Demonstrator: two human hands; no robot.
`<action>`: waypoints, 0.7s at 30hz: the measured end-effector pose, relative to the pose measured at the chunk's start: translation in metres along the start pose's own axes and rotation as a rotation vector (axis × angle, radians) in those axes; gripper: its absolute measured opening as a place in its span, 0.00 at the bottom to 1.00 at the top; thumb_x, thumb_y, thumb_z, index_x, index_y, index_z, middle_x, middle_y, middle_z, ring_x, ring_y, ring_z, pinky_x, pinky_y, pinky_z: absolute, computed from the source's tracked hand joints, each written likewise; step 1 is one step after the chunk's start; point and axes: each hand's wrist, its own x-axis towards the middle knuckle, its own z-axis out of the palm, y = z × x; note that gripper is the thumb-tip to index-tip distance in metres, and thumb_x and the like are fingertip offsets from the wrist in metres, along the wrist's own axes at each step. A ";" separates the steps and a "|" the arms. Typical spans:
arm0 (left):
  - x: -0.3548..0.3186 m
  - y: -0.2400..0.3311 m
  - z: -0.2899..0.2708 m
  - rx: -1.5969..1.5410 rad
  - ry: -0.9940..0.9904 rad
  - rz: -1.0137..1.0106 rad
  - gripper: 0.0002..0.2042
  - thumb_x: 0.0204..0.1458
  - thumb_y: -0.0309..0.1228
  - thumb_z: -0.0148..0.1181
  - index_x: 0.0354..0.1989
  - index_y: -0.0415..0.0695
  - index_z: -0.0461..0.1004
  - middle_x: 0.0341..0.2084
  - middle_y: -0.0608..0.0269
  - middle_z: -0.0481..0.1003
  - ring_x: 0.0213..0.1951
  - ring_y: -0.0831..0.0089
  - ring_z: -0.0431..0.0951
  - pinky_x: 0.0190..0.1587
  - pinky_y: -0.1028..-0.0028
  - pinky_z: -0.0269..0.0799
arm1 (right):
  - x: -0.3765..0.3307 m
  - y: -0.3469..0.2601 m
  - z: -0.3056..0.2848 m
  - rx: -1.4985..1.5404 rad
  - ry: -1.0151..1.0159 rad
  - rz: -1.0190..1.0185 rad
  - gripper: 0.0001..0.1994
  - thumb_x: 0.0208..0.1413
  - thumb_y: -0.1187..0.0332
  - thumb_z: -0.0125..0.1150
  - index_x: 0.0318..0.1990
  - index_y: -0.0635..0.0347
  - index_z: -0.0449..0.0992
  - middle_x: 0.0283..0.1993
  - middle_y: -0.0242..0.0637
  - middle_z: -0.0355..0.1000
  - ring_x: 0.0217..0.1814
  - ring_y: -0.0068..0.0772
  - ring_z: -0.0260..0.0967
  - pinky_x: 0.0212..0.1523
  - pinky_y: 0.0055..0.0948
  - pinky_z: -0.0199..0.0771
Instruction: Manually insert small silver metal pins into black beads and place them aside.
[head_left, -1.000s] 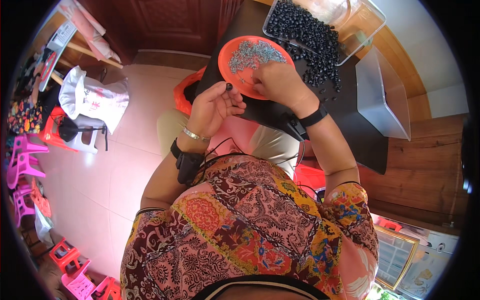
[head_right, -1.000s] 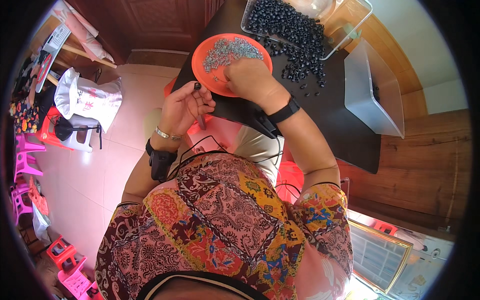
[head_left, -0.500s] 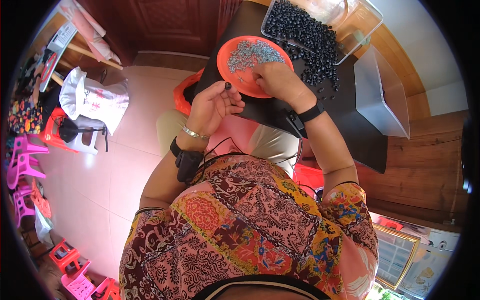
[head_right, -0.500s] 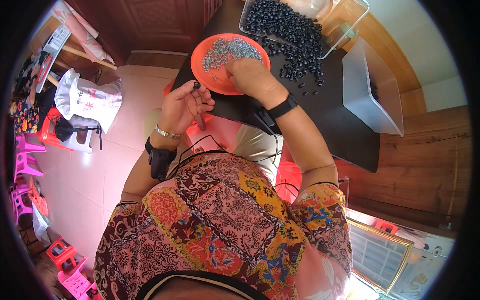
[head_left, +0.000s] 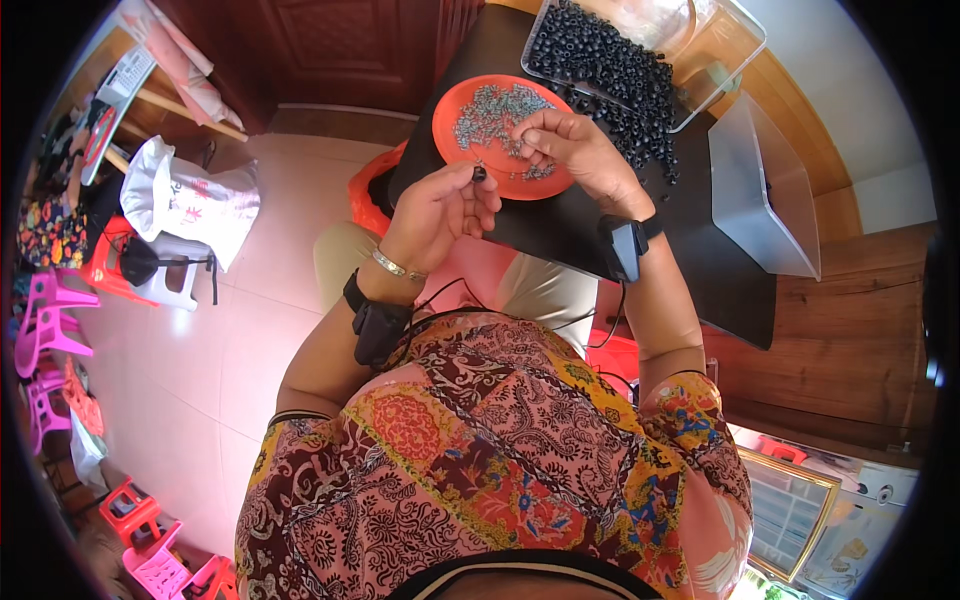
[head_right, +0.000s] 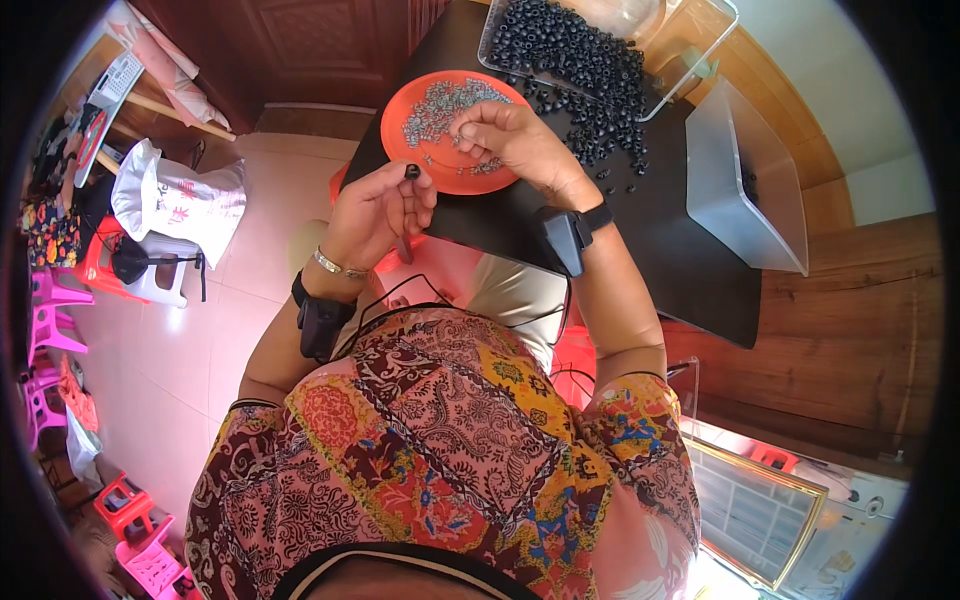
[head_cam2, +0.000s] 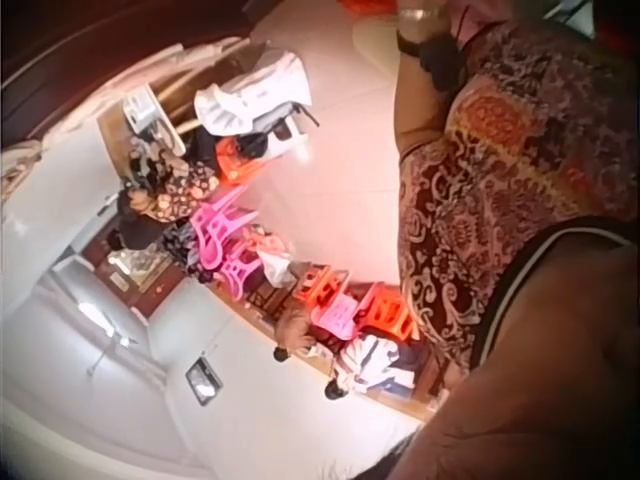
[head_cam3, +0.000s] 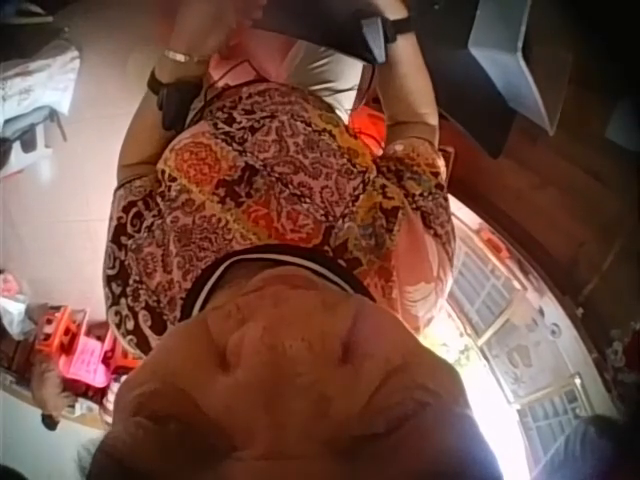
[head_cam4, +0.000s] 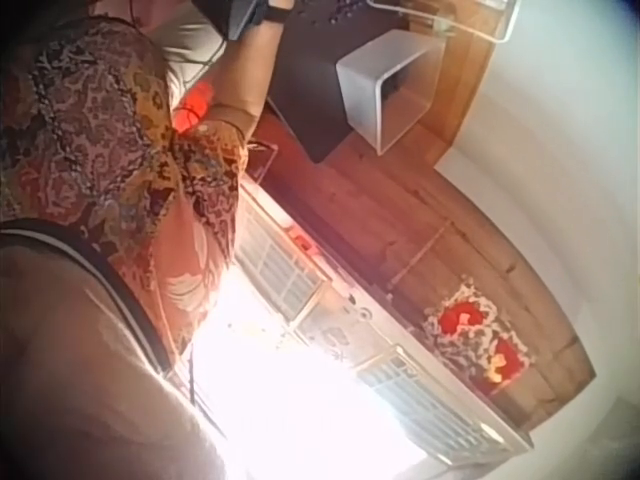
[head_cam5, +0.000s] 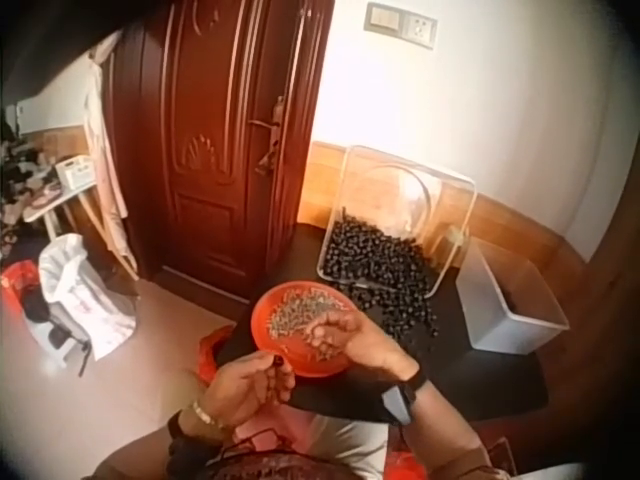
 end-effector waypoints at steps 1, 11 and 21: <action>0.001 0.001 0.002 0.002 0.000 -0.001 0.14 0.60 0.41 0.44 0.35 0.43 0.70 0.29 0.61 0.74 0.28 0.71 0.73 0.32 0.75 0.67 | -0.002 -0.002 0.001 0.001 0.001 -0.001 0.08 0.60 0.69 0.54 0.41 0.62 0.76 0.32 0.27 0.71 0.34 0.16 0.64 0.39 0.19 0.67; 0.006 -0.003 0.014 0.043 -0.058 0.044 0.13 0.60 0.39 0.44 0.37 0.43 0.70 0.28 0.64 0.73 0.27 0.75 0.74 0.29 0.79 0.67 | -0.029 -0.024 0.032 0.080 -0.097 -0.181 0.07 0.61 0.69 0.54 0.39 0.62 0.75 0.31 0.27 0.72 0.34 0.16 0.66 0.39 0.18 0.68; -0.003 -0.012 0.014 0.044 0.003 0.043 0.12 0.59 0.39 0.46 0.39 0.43 0.70 0.29 0.65 0.73 0.30 0.74 0.74 0.32 0.77 0.68 | -0.035 -0.006 0.052 0.165 -0.071 -0.211 0.03 0.59 0.77 0.54 0.35 0.65 0.73 0.26 0.30 0.70 0.26 0.19 0.69 0.29 0.19 0.71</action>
